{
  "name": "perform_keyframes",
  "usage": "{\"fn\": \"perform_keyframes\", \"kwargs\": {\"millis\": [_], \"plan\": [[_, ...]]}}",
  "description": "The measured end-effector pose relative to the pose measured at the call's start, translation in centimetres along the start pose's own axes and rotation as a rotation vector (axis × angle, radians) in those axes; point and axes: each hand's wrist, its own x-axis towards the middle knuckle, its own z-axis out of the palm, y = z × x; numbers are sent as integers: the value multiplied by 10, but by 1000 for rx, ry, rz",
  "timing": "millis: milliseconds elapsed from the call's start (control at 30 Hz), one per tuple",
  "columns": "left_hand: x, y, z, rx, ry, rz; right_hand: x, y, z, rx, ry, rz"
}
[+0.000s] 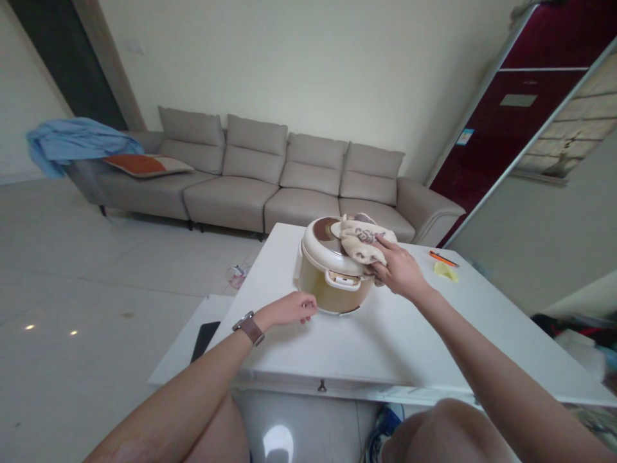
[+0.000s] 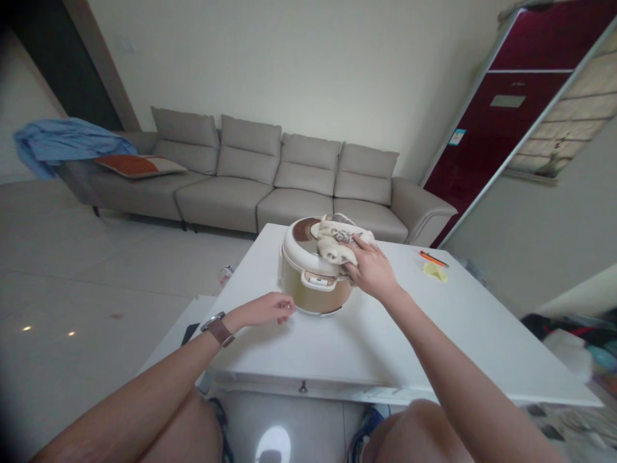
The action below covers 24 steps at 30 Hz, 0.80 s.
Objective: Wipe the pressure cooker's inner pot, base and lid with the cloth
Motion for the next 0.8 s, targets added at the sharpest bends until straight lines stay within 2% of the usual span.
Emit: {"fn": "perform_keyframes", "kwargs": {"millis": [67,133,300,400,467,567,633,667,800], "plan": [[-1,-4,-2,-6,-6,-4,-8,4,8,68,51,97],[0,-8,-2,-19,-16,-17,-14,-6,16,105,81,77],[12,-16,4,-5,-30,-72,-18,-44,19,57,6,-241],[18,-17,10,32,-58,-90,-18,-33,18,40,30,-307],[20,-18,13,50,-77,-85,-21,-11,23,96,110,-245],[22,-18,14,58,-93,-82,-32,19,38,250,306,-32],[24,-19,13,51,-98,-82,-43,24,47,322,404,57],[25,-19,13,46,-102,-80,-48,21,50,329,416,50],[31,-18,15,34,-116,-83,-57,-16,51,189,240,-168]]}}
